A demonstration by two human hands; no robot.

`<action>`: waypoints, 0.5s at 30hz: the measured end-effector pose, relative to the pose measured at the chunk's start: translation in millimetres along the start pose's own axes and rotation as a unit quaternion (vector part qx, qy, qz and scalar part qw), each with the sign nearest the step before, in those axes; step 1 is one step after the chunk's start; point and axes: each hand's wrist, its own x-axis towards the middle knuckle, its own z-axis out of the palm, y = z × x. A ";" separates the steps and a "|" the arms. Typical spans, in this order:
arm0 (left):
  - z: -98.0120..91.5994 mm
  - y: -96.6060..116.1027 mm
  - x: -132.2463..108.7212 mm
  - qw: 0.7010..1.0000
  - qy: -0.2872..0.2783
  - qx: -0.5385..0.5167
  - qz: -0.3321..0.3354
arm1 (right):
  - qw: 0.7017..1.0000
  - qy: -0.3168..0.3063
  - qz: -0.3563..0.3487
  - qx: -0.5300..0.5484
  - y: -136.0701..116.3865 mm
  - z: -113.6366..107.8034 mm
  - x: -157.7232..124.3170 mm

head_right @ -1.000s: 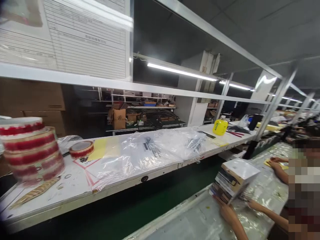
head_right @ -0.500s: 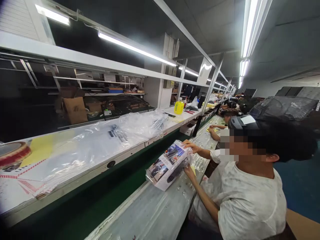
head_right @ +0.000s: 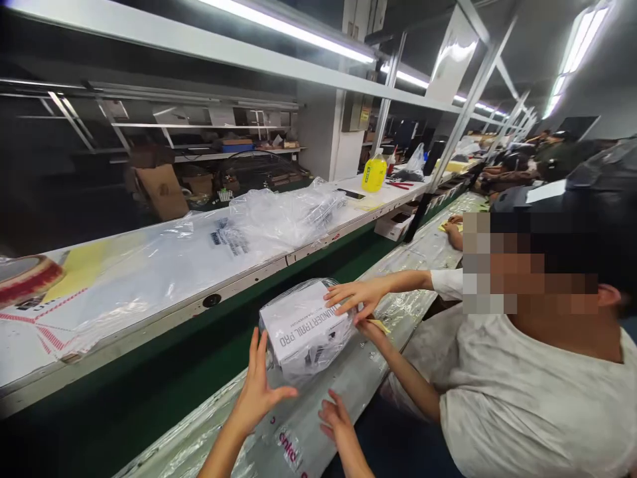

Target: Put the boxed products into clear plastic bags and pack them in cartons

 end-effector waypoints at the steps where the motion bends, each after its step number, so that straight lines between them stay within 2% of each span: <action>1: -0.9 10.7 9.2 1.000 0.010 0.002 0.017 | 0.999 -0.002 -0.053 -0.011 -1.3 0.7 0.6; 2: -2.4 22.3 19.6 0.999 0.027 0.011 0.032 | 0.990 0.003 -0.136 -0.041 -10.8 1.8 0.6; 3: -3.8 34.9 31.7 0.997 0.047 0.031 0.045 | 0.969 0.015 -0.233 -0.081 -25.9 3.5 -0.8; 5: -5.0 61.3 61.1 0.991 0.076 0.102 0.052 | 0.888 0.066 -0.428 -0.154 -62.9 8.4 -7.3; 7: -3.7 84.8 93.1 0.976 0.052 0.211 0.025 | 0.801 0.121 -0.550 -0.202 -96.9 14.0 -13.5; 8: -3.1 94.2 107.3 0.965 0.025 0.261 0.004 | 0.768 0.141 -0.583 -0.226 -110.5 16.0 -13.9; 10: -5.9 106.8 127.3 0.944 -0.007 0.329 -0.036 | 0.720 0.160 -0.609 -0.292 -131.4 16.0 -6.9; 12: -18.1 112.7 132.3 0.950 0.018 0.308 -0.038 | 0.675 0.149 -0.622 -0.368 -149.0 9.4 8.8; 15: -53.4 116.2 115.1 0.978 0.099 0.181 0.023 | 0.603 0.081 -0.678 -0.413 -182.5 -7.3 33.0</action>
